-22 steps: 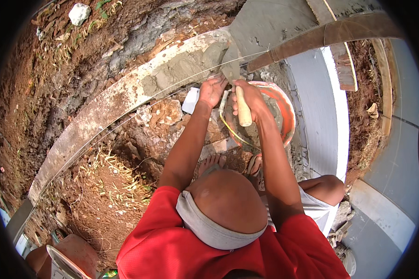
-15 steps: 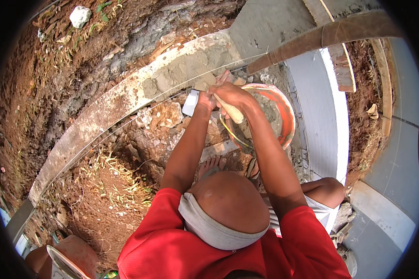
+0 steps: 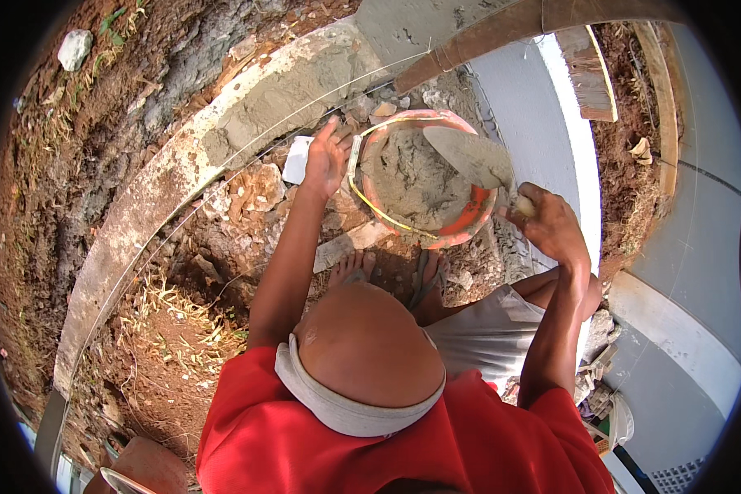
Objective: The person scoops wet cement from a bucket using a trowel and applies it to a curved concrete edge. The person repeatedly smooths the cement along the edge to create a finished surface.
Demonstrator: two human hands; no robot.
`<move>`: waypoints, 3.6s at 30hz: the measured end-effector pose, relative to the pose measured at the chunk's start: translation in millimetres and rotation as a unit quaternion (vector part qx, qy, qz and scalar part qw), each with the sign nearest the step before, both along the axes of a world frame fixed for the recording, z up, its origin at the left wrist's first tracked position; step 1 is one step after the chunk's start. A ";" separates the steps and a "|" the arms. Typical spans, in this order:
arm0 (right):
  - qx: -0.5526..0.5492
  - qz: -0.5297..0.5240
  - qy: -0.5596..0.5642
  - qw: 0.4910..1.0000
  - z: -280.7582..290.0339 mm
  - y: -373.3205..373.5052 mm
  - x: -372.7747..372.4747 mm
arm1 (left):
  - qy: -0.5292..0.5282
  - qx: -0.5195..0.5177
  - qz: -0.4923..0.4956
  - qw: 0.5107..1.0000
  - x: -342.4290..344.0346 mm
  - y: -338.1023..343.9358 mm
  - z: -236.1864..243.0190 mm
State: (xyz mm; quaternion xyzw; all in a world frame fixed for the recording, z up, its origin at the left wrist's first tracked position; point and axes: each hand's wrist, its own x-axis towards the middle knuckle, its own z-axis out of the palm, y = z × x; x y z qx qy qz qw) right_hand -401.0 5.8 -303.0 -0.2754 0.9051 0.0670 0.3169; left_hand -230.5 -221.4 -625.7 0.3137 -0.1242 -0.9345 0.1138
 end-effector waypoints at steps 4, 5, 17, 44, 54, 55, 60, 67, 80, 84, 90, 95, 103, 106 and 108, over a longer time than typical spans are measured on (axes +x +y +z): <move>0.100 0.040 0.061 0.992 -3.6 18.8 -38.5 | -0.052 -0.036 -0.107 0.992 -2.1 10.8 47.2; 0.135 0.008 0.033 0.990 -15.6 1.6 -46.6 | -0.045 -0.057 -0.144 0.987 -2.1 6.0 46.2; -0.121 0.131 -0.026 0.984 -62.6 33.8 45.0 | -0.026 -0.240 -0.181 0.953 17.2 44.1 23.3; -0.053 -0.358 -0.281 0.889 -106.7 60.4 102.7 | 0.013 -0.309 -0.233 0.922 17.9 98.9 85.3; -0.191 -0.460 -0.339 0.799 -90.0 79.0 130.4 | -0.059 -0.334 -0.227 0.913 19.1 85.7 97.6; -0.209 -0.449 -0.340 0.800 -89.2 78.0 130.6 | -0.069 -0.297 -0.203 0.930 20.4 83.9 94.4; -0.192 -0.360 -0.326 0.853 -69.6 41.6 116.3 | -0.083 -0.113 -0.116 0.983 50.1 82.7 29.2; -0.269 -0.337 -0.521 0.737 -96.5 -84.7 48.8 | -0.077 -0.078 -0.072 0.991 50.8 79.7 17.9; -0.256 -0.051 -0.021 0.965 -177.7 -134.5 63.2 | -0.088 -0.139 -0.108 0.980 48.7 77.9 25.3; -0.214 -0.140 -0.077 0.964 -210.2 -173.7 40.2 | -0.131 -0.173 -0.135 0.967 42.2 83.1 37.7; -0.229 -0.142 -0.184 0.945 -215.9 -184.0 17.0 | -0.089 -0.124 -0.142 0.978 39.4 82.3 37.7; -0.180 -0.184 -0.325 0.910 -161.2 -172.8 30.5 | -0.097 -0.135 -0.135 0.977 47.1 74.9 39.9; -0.068 -0.081 -0.097 0.990 -35.3 9.2 0.6 | -0.123 -0.325 -0.289 0.892 -1.8 5.9 -7.7; 0.009 -0.054 -0.028 0.998 -14.0 53.8 -10.9 | -0.147 -0.498 -0.406 0.752 -27.4 4.8 23.1; -0.015 -0.120 -0.009 0.993 -27.4 80.9 -17.4 | -0.146 -0.500 -0.405 0.752 -29.6 18.9 40.4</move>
